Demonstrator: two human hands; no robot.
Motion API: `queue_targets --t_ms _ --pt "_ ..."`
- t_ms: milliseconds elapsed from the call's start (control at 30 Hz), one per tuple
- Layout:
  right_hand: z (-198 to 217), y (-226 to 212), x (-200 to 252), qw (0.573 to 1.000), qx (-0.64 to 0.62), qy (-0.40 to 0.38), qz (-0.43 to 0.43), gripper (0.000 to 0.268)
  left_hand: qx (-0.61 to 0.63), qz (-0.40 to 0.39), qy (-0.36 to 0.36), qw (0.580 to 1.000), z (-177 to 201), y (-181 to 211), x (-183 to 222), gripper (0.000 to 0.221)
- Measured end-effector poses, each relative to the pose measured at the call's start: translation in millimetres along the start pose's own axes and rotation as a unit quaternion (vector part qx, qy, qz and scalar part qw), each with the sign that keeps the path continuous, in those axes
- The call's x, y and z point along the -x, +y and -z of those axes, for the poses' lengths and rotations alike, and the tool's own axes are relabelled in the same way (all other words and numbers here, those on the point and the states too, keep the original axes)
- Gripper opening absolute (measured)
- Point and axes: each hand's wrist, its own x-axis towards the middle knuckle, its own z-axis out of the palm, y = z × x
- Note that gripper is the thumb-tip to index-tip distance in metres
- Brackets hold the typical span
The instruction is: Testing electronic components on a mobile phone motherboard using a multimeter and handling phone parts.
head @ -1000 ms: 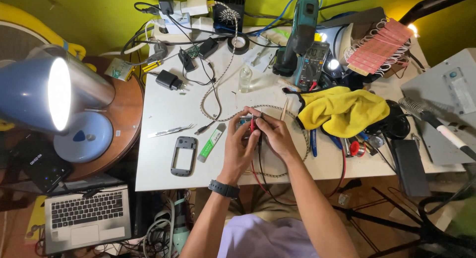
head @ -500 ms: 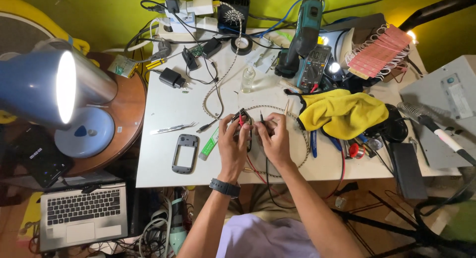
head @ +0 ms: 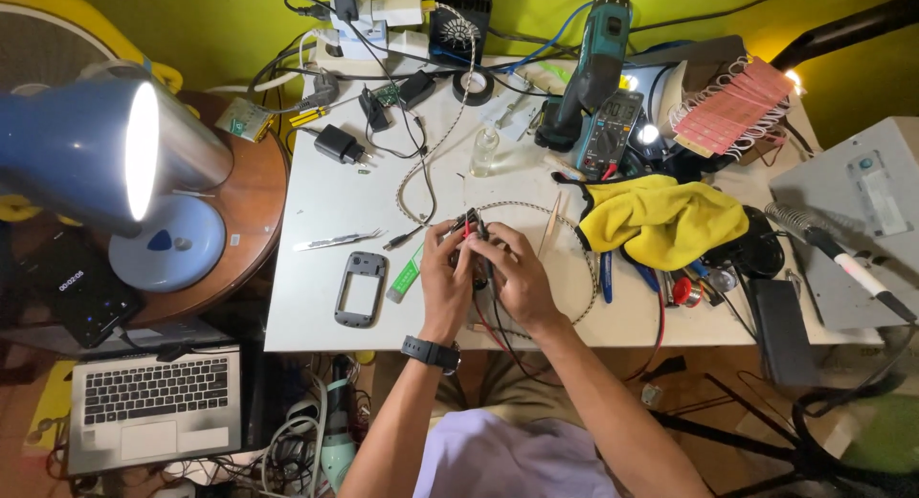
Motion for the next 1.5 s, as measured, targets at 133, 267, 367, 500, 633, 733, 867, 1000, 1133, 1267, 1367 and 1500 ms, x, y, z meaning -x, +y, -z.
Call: queue_targets --t_ms 133,267,367,500,633,733,867,1000,1133,1267,1367,1500 --pt "2.4 -9.0 -4.2 1.000 0.005 -0.015 0.012 0.033 -0.003 -0.007 -0.008 1.000 0.7 -0.9 -0.5 0.025" --pt "7.6 -16.8 -11.6 1.000 0.000 -0.011 0.027 0.033 -0.003 -0.012 -0.013 1.000 1.4 5.6 0.4 0.022" --pt "8.6 -18.6 -13.2 0.999 -0.005 0.010 0.049 0.030 0.022 -0.011 -0.010 1.000 1.6 17.3 1.5 0.025" --pt "10.8 -22.0 -19.1 0.997 -0.027 0.035 0.069 0.027 0.027 -0.019 -0.005 0.999 1.8 25.8 1.6 0.033" --pt "4.2 -12.4 -6.6 0.995 -0.046 0.029 0.083 0.026 0.044 -0.012 0.012 0.999 2.6 22.8 -0.4 0.039" --pt "8.8 -14.4 -8.9 0.996 -0.042 0.015 0.076 0.026 0.041 -0.012 0.011 0.999 0.9 23.5 0.4 0.039" --pt "1.5 5.1 5.3 0.985 -0.121 0.124 -0.018 0.020 0.020 0.008 -0.028 0.999 -4.5 17.9 0.4 0.032" --pt "5.1 17.4 6.6 0.947 -0.109 0.249 -0.169 0.013 0.029 0.000 -0.047 0.998 -13.4 -3.1 1.7 0.009" --pt "14.0 29.5 4.9 0.890 -0.216 0.254 -0.310 0.012 0.045 0.034 -0.053 0.997 -8.2 11.1 4.5 0.013" --pt "12.3 39.5 5.5 0.807 -0.392 0.238 -0.372 0.011 0.044 0.045 -0.055 0.997 -7.4 12.2 5.3 0.030" --pt "13.4 35.7 0.9 0.773 -0.436 0.235 -0.396 0.012 0.036 0.056 -0.076 0.995 -5.3 15.3 2.6 0.028" --pt "13.3 49.8 9.2 0.753 -0.481 0.203 -0.401 0.013 0.051 0.026 -0.097 0.994 -5.1 27.9 -1.7 0.018"
